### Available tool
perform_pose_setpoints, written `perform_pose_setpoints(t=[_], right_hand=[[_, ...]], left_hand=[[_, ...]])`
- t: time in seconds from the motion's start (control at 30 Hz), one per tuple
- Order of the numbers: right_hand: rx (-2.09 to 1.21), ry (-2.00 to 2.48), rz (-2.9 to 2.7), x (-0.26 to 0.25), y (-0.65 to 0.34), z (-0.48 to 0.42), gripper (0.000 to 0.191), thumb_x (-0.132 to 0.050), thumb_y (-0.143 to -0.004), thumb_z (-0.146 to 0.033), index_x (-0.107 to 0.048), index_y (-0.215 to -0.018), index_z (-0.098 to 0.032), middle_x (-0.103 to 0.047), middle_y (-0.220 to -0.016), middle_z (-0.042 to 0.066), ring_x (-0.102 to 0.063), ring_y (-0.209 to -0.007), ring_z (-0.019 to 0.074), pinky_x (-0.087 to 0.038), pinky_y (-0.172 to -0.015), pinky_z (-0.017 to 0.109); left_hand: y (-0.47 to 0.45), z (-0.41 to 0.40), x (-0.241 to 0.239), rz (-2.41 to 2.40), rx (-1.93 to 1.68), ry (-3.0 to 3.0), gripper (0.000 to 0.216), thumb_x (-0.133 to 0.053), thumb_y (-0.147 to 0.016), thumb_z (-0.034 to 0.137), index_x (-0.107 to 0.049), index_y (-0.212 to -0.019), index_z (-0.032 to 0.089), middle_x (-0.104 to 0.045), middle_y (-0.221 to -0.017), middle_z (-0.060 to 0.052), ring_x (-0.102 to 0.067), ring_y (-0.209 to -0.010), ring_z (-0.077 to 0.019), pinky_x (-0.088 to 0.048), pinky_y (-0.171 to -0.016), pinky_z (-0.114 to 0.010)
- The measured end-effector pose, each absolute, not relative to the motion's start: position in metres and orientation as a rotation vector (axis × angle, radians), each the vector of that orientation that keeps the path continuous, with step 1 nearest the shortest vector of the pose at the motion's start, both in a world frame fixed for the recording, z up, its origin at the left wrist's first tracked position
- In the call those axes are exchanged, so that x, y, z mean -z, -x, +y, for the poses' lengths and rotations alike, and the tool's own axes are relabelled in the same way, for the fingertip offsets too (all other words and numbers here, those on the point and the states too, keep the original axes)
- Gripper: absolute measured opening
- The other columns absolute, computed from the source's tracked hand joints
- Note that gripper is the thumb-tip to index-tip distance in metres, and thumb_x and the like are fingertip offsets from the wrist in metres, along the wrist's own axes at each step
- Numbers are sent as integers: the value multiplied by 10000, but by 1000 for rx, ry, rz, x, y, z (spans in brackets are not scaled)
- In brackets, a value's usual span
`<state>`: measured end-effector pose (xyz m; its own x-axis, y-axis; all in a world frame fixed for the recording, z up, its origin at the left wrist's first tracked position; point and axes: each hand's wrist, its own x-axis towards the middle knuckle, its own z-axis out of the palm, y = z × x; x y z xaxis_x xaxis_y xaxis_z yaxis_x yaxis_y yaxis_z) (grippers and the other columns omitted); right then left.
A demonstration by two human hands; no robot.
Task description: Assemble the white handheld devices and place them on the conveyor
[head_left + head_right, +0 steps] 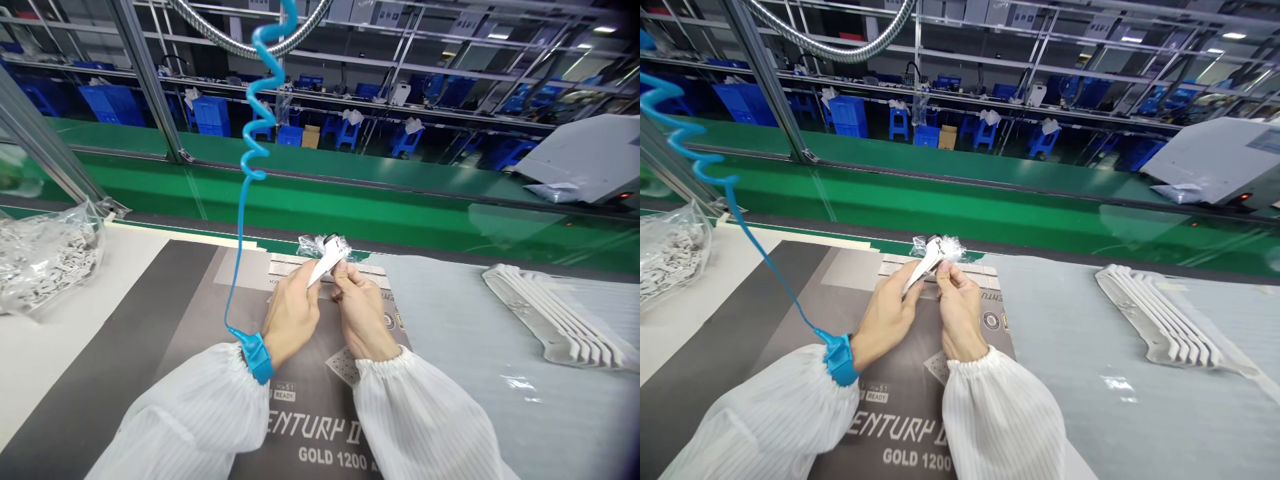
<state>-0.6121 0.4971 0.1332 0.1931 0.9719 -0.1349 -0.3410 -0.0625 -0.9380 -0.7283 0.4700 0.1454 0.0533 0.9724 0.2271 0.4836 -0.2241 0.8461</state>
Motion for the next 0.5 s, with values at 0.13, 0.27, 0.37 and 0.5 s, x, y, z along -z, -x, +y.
perform_pose_setpoints(t=[0.13, 0.27, 0.37, 0.5], right_hand=[[-1330, 1019, -743, -135, 613, 500, 525, -894, -515, -570, -538, -641, -205, -415, -577, -71, -278, -522, 81, -236, -522, 262], [-1274, 991, -802, -137, 616, 498, 496, -830, -605, -546, -452, -608, -225, -363, -551, -78, -268, -522, 94, -225, -529, 268], [-1240, 996, -824, -138, 619, 497, 479, -767, -674, -561, -433, -593, -228, -342, -540, -76, -268, -533, 101, -223, -540, 271], [-1257, 1000, -730, -136, 622, 500, 438, -790, -638, -587, -560, -688, -217, -405, -577, -71, -304, -559, 104, -271, -564, 268]], left_hand=[[729, 471, -143, 1435, -1104, -1828, 395, -449, -949, 176, -574, -1322, 207, -694, -1130, -81, -638, -1084, -228, -471, -988, -363], [731, 470, -147, 1410, -1082, -1849, 399, -445, -947, 216, -586, -1320, 215, -700, -1183, -76, -644, -1090, -235, -472, -988, -360], [734, 471, -151, 1485, -1032, -1843, 410, -458, -937, 294, -589, -1320, 232, -689, -1247, -57, -638, -1110, -264, -466, -987, -377], [740, 475, -149, 1657, -881, -1849, 428, -428, -954, 379, -543, -1363, 329, -719, -1130, 24, -652, -961, -255, -474, -872, -378]])
